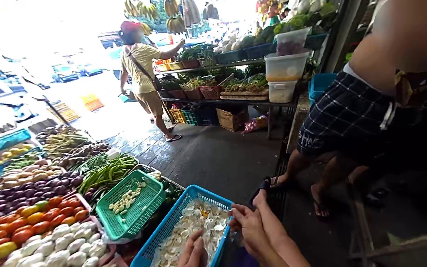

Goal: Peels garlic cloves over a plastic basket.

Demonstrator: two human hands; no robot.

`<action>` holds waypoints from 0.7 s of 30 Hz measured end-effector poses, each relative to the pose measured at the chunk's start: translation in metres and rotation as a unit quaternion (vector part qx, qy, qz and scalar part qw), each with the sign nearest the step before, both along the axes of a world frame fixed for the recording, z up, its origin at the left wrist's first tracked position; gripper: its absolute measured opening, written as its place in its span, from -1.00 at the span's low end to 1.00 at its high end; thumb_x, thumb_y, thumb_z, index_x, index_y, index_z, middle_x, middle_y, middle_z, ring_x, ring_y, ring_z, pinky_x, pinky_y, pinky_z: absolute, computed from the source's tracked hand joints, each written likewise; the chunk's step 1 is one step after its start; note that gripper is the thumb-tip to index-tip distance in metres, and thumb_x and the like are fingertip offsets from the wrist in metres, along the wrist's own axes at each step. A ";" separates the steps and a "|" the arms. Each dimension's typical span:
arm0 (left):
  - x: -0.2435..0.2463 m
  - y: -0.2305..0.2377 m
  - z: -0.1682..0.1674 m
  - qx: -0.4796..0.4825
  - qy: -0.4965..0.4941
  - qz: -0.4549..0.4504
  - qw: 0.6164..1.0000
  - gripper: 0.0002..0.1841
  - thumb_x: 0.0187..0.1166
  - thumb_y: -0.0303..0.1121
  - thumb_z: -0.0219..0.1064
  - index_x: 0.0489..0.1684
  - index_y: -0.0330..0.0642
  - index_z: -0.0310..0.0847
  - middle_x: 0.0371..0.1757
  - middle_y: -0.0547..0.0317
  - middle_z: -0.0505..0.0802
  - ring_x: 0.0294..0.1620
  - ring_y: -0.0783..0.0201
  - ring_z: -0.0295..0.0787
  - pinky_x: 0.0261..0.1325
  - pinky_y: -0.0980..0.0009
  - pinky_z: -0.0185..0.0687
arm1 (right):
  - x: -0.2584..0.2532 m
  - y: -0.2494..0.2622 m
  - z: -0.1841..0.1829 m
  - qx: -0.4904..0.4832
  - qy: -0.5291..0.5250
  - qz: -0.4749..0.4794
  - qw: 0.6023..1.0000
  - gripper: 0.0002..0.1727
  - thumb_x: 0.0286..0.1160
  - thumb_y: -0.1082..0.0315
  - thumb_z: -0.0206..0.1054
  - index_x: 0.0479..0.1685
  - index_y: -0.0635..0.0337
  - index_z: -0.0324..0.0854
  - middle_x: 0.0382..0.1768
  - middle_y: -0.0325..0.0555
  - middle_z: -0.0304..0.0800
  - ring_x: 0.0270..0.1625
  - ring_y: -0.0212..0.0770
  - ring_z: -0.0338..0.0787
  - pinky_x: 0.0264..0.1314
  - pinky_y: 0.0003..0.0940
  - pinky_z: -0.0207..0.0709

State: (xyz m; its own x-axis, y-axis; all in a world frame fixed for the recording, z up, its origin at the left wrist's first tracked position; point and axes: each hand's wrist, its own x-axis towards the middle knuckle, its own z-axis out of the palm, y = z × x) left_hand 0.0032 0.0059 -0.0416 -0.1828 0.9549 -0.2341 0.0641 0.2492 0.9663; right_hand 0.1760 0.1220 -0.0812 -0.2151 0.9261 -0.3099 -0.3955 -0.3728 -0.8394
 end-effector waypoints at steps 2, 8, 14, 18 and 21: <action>-0.007 0.007 0.000 0.012 -0.012 0.029 0.999 -0.54 0.88 -0.22 -0.21 0.62 -0.21 0.30 -0.59 0.32 0.57 -0.75 0.47 0.33 -0.71 0.52 0.29 | -0.007 -0.004 0.016 0.039 -0.006 0.017 0.999 -0.72 0.74 0.37 0.25 0.27 0.30 0.62 -0.09 -0.05 0.86 -0.34 -0.33 0.75 -0.27 -0.45 0.64; -0.003 0.000 0.024 0.054 -0.021 0.027 0.998 -0.55 0.85 -0.25 -0.12 0.65 -0.17 0.26 -0.46 0.30 0.67 -0.67 0.48 0.43 -0.66 0.57 0.35 | -0.011 -0.017 0.049 -0.049 0.156 0.052 0.985 -0.81 0.79 0.46 0.11 0.22 0.26 0.50 -0.03 -0.05 0.79 -0.21 -0.29 0.80 -0.05 -0.39 0.74; 0.005 -0.005 0.023 0.199 0.065 -0.109 0.972 -0.41 0.79 -0.34 0.09 0.77 -0.39 0.07 -0.23 0.24 0.82 -0.53 0.54 0.53 -0.50 0.58 0.47 | -0.011 -0.040 0.044 -0.035 0.209 0.056 0.976 -0.83 0.61 0.66 0.22 0.08 0.36 0.56 -0.10 0.02 0.84 -0.15 -0.19 0.89 0.07 -0.29 0.82; 0.006 -0.003 0.025 0.229 0.169 -0.113 0.952 -0.47 0.79 -0.32 0.15 0.71 -0.35 0.32 -0.21 0.18 0.86 -0.34 0.42 0.75 -0.23 0.45 0.75 | -0.017 -0.049 0.037 0.028 0.218 0.060 0.974 -0.76 0.54 0.68 0.28 0.12 0.38 0.60 -0.10 0.01 0.87 -0.13 -0.20 0.90 0.06 -0.28 0.83; 0.003 -0.001 0.023 0.223 0.169 -0.085 0.956 -0.52 0.79 -0.33 0.16 0.64 -0.35 0.42 -0.22 0.19 0.86 -0.37 0.45 0.73 -0.28 0.49 0.72 | -0.022 -0.052 0.035 0.048 0.209 0.050 0.975 -0.77 0.52 0.67 0.31 0.11 0.39 0.64 -0.06 0.03 0.86 -0.11 -0.20 0.89 0.08 -0.27 0.82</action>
State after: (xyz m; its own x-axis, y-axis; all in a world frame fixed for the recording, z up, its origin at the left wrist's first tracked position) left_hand 0.0058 0.0044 -0.0182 -0.0086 0.9685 0.2487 0.3947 -0.2253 0.8908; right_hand 0.1542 0.0696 -0.0465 -0.3958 0.9140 -0.0889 -0.6764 -0.3556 -0.6450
